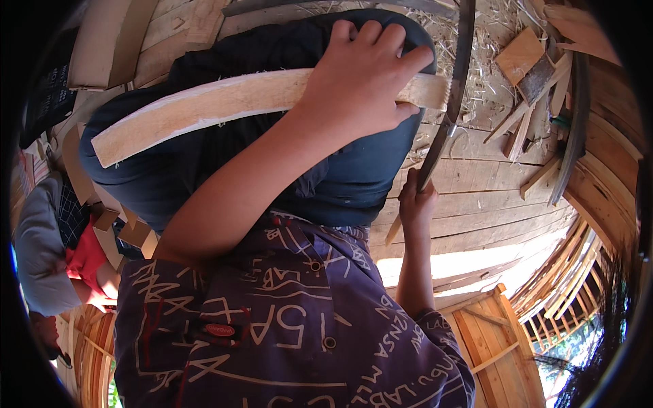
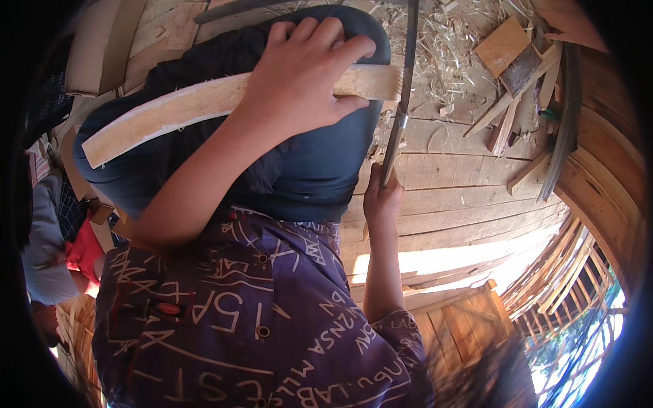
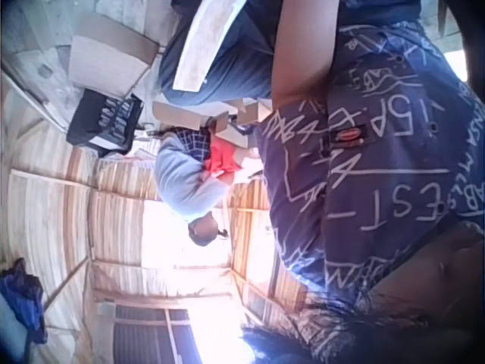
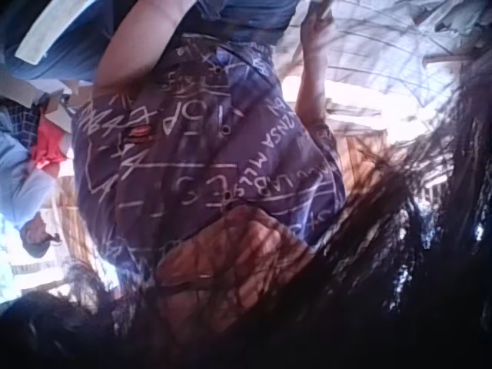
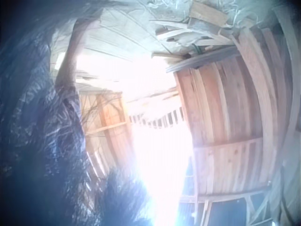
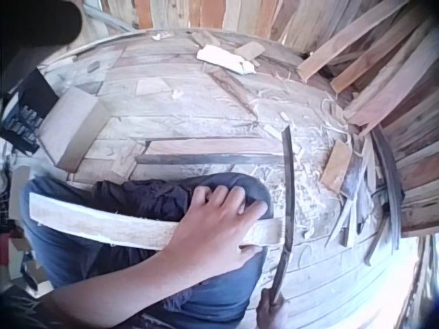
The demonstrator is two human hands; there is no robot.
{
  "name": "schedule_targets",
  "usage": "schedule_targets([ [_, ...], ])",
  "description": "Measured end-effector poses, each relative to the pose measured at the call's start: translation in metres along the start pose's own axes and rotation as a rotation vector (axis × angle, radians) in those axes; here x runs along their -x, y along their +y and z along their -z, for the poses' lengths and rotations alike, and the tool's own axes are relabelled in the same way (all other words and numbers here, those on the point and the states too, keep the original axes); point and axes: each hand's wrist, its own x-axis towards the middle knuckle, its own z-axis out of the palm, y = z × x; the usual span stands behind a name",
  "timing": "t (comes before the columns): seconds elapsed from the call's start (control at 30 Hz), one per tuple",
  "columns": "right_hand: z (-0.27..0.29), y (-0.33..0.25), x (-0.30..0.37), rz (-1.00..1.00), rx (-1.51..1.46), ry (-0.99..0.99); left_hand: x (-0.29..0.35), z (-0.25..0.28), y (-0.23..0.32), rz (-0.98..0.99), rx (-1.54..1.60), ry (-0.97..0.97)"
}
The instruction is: The person uses a saw to cut a curved piece of wood while sitting on the floor, holding the wood steady by hand and with their leg.
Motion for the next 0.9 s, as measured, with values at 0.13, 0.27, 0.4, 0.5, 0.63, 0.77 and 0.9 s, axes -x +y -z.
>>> schedule_targets([
  [0.13, -0.008, 0.05, 0.06, 0.006, -0.004, 0.015, -0.003, 0.008, 0.001, 0.0, 0.041, -0.046],
  [0.27, -0.009, 0.023, 0.063, -0.112, -0.149, -0.072, -0.001, 0.011, 0.001, -0.004, 0.066, -0.028],
  [0.4, 0.0, -0.003, 0.015, -0.047, -0.18, -0.046, -0.001, 0.014, 0.001, -0.002, 0.069, -0.043],
  [0.5, 0.002, 0.013, 0.015, -0.085, -0.07, -0.018, 0.002, 0.01, -0.001, 0.012, 0.066, -0.039],
  [0.63, -0.008, 0.03, 0.072, -0.157, -0.122, -0.066, 0.0, 0.009, 0.001, 0.013, 0.073, -0.048],
  [0.77, -0.012, 0.013, 0.061, -0.103, -0.131, -0.075, 0.001, 0.008, -0.001, 0.003, 0.062, -0.02],
  [0.9, -0.007, -0.001, 0.012, -0.018, -0.039, -0.041, 0.001, 0.007, -0.001, -0.002, 0.069, -0.002],
])
